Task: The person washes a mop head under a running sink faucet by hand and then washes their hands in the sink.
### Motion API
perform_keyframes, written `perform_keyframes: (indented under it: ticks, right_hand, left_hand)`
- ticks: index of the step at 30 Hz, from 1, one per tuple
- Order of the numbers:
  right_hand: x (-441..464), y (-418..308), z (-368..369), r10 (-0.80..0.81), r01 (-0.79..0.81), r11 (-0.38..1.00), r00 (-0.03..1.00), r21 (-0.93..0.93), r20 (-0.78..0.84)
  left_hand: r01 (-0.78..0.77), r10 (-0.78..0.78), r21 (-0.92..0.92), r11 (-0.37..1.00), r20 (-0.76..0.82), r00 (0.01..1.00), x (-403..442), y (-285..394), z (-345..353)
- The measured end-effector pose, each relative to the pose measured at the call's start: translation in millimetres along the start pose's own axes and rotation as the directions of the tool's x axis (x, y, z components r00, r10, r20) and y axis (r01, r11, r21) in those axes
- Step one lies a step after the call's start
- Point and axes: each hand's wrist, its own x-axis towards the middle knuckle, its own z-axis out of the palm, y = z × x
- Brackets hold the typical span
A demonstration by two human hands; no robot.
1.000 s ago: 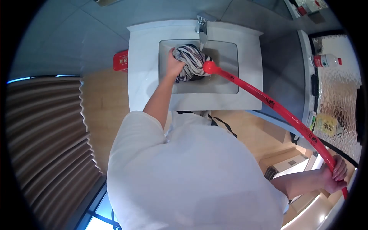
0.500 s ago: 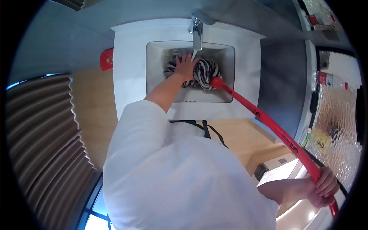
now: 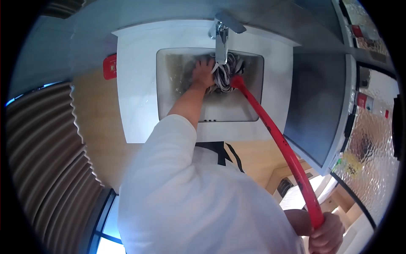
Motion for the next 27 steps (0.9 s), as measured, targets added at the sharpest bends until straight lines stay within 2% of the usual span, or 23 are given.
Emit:
perform_keyframes:
  ticks: [1, 3, 4, 5, 6, 9, 10, 12, 13, 15, 17, 20, 22, 23, 25, 26, 27]
  right_hand:
    - [-16.9, -23.4, -8.5, 0.014, -0.017, 0.998, 0.998, -0.059, -0.057]
    - [-54.3, -73.3, -33.9, 0.053, -0.098, 0.975, 0.974, -0.199, -0.223]
    - [-76.0, -92.4, -37.4, 0.088, -0.167, 0.956, 0.948, -0.241, -0.307]
    - [-98.3, -114.6, -37.3, 0.147, -0.323, 0.866, 0.894, -0.382, -0.423]
    - [-111.5, -124.1, -31.7, 0.259, -0.422, 0.873, 0.826, -0.243, -0.501]
    - [-157.2, -145.1, -17.3, 0.302, -0.563, 0.803, 0.668, -0.196, -0.680]
    - [-181.3, -154.9, -19.4, 0.313, -0.555, 0.823, 0.619, -0.119, -0.720]
    - [-215.2, -162.4, -13.6, 0.297, -0.563, 0.824, 0.528, -0.066, -0.796]
    - [-236.7, -168.2, -13.5, 0.312, -0.530, 0.848, 0.484, 0.010, -0.817]
    - [-274.0, -173.0, -11.6, 0.338, -0.449, 0.884, 0.415, 0.132, -0.845]
    - [-311.1, -178.3, -12.1, 0.318, -0.402, 0.898, 0.309, 0.180, -0.896]
    - [-375.6, -189.4, -16.1, 0.303, -0.259, 0.928, 0.112, 0.266, -0.947]
    - [-434.9, -203.0, -31.7, 0.211, -0.193, 0.955, -0.100, 0.227, -0.972]
    - [-459.7, -205.2, -42.0, 0.205, -0.193, 0.955, -0.109, 0.223, -0.973]
    - [-497.8, -204.5, -53.7, 0.050, -0.148, 0.981, -0.446, 0.129, -0.893]
    - [-511.4, -201.7, -57.5, 0.048, -0.141, 0.982, -0.453, 0.125, -0.890]
    - [-520.2, -198.6, -62.6, 0.018, -0.236, 0.959, -0.507, 0.159, -0.862]
  left_hand:
    - [-0.016, 0.016, -0.002, 1.000, -0.009, 1.000, 0.5, 3.1, -2.1]
    - [0.072, -0.081, -0.117, 0.990, -0.071, 0.994, -6.7, 4.6, -1.3]
    - [0.054, -0.064, -0.111, 0.992, -0.081, 0.995, -5.6, 6.3, -9.3]
    - [0.114, -0.124, -0.171, 0.979, -0.049, 0.991, -6.0, 9.9, -16.2]
    - [0.181, -0.187, -0.229, 0.957, -0.007, 0.982, -10.3, 11.0, -17.4]
    - [0.166, -0.171, -0.315, 0.934, 0.011, 0.985, -3.8, -5.9, -2.3]
    - [0.157, -0.162, -0.315, 0.936, 0.010, 0.987, -7.2, -5.0, -7.0]
    - [0.274, -0.236, -0.272, 0.922, 0.166, 0.957, -10.9, -2.7, -21.4]
    - [0.286, -0.240, -0.300, 0.910, 0.181, 0.954, -15.6, -2.6, -26.9]
    - [0.266, -0.208, -0.299, 0.916, 0.212, 0.955, -20.7, -10.1, -30.8]
    - [0.250, -0.178, -0.298, 0.921, 0.248, 0.952, -28.9, -13.4, -32.6]
    - [0.261, -0.185, -0.231, 0.937, 0.305, 0.934, -45.5, -14.6, -44.8]
    - [0.275, -0.196, -0.182, 0.944, 0.360, 0.912, -55.5, -13.6, -54.1]
    - [0.260, -0.188, -0.149, 0.954, 0.378, 0.906, -58.8, -15.8, -54.2]
    - [0.236, -0.176, -0.108, 0.966, 0.398, 0.900, -65.3, -20.0, -54.5]
    - [0.222, -0.172, -0.093, 0.971, 0.373, 0.912, -68.0, -19.4, -53.6]
    - [0.210, -0.169, -0.081, 0.974, 0.348, 0.922, -68.9, -18.8, -53.1]
